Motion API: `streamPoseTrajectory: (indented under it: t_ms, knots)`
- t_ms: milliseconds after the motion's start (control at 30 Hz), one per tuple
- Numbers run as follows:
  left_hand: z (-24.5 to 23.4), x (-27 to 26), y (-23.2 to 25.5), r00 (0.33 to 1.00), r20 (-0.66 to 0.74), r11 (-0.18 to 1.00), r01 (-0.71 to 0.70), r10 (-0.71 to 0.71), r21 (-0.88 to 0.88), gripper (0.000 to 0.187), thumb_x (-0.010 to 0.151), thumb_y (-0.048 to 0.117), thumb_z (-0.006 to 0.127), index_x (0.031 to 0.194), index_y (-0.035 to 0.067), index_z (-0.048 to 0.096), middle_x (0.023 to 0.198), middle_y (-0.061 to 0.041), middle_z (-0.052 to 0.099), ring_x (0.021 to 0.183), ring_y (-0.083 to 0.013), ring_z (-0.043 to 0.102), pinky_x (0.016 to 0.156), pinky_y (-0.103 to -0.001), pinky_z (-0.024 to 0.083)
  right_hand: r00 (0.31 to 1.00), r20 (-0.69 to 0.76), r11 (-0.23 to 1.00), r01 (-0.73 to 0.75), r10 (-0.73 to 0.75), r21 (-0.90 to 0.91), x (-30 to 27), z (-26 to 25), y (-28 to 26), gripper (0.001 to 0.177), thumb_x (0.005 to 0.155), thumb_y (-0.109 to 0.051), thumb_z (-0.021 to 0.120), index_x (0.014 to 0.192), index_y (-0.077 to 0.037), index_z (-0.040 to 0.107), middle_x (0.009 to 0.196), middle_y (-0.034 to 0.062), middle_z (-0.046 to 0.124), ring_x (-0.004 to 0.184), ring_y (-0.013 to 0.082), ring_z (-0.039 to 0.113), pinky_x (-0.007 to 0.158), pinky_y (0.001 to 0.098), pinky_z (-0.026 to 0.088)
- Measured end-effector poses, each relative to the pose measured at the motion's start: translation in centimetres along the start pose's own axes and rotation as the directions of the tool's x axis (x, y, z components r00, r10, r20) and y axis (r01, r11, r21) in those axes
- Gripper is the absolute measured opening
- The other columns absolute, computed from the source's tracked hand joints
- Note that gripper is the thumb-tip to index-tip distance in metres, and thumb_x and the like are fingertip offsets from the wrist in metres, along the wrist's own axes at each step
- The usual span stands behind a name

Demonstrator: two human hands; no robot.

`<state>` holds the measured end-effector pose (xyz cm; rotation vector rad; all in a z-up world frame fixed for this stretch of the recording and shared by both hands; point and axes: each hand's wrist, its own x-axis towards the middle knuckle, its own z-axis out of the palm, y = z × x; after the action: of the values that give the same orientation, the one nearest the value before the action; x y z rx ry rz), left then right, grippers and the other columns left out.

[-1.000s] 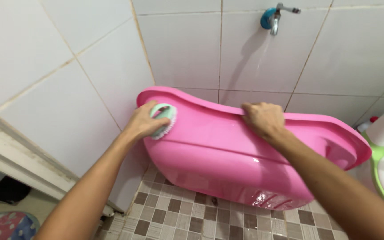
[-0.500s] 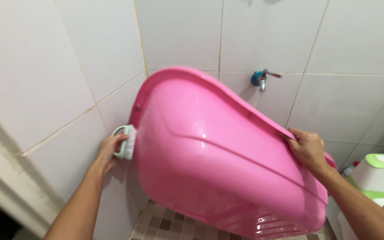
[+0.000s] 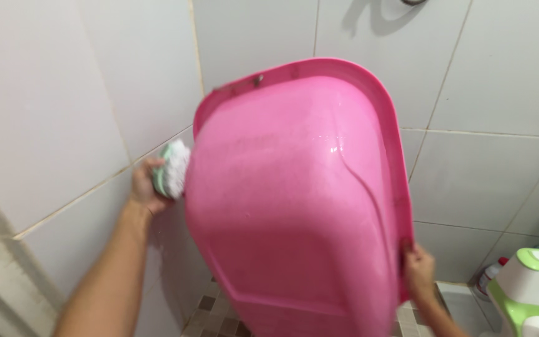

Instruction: The person scrubs a pink baby bathtub with a brush, rinses it under a wall tap, and then prepares a soapy solution in a blue bucket using a scoop and purple liquid soap.

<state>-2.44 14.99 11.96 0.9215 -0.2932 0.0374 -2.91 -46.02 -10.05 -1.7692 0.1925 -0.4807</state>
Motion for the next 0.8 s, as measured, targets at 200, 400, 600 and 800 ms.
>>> streamPoseTrajectory:
  t_ms: [200, 400, 600, 800]
  knots:
    - [8.0, 3.1, 5.4, 0.994, 0.111, 0.945, -0.018, -0.020, 0.327, 0.050, 0.081, 0.027, 0.064, 0.125, 0.002, 0.066, 0.104, -0.009, 0.071, 0.087, -0.0191, 0.069, 0.078, -0.035, 0.058, 0.991, 0.043, 0.985, 0.119, -0.126, 0.126, 1.0, 6.5, -3.6, 0.067, 0.087, -0.031, 0.063, 0.139, 0.000, 0.036, 0.114, 0.0146, 0.052, 0.093, 0.0251, 0.067, 0.067, 0.0442, 0.067]
    - [15.5, 3.7, 3.2, 0.959, 0.266, 0.858, -0.058, -0.093, 0.511, 0.036, 0.085, 0.024, 0.066, 0.115, 0.003, 0.067, 0.088, -0.005, 0.066, 0.071, -0.0153, 0.062, 0.062, -0.032, 0.052, 0.676, 0.696, 0.878, -0.457, 0.242, 0.138, 2.0, 4.3, -3.6, 0.067, 0.105, -0.047, 0.050, 0.144, 0.008, 0.046, 0.100, 0.0241, 0.062, 0.074, 0.0285, 0.059, 0.063, 0.0425, 0.066]
    - [20.4, 4.7, -3.7, 0.973, 0.202, 0.724, -0.058, -0.113, 0.688, 0.036, 0.081, 0.021, 0.071, 0.113, 0.007, 0.070, 0.090, -0.002, 0.067, 0.078, -0.0128, 0.064, 0.068, -0.031, 0.053, 0.969, -0.237, 0.959, -0.003, 0.073, 0.282, 1.4, -5.3, -11.3, 0.064, 0.099, -0.009, 0.048, 0.157, -0.003, 0.021, 0.128, 0.0276, 0.058, 0.079, 0.0334, 0.066, 0.058, 0.0482, 0.055]
    - [27.0, 4.5, -14.8, 0.938, 0.344, 0.518, -0.274, -0.043, 0.811, 0.044, 0.075, 0.031, 0.085, 0.108, 0.008, 0.068, 0.095, -0.006, 0.071, 0.087, -0.0164, 0.067, 0.078, -0.032, 0.057, 0.889, -0.012, 0.859, 0.439, -0.458, -0.262, 1.0, -7.1, -23.5, 0.102, 0.079, -0.046, 0.076, 0.160, -0.014, 0.023, 0.153, 0.0227, 0.040, 0.120, 0.0491, 0.037, 0.102, 0.0683, 0.035]
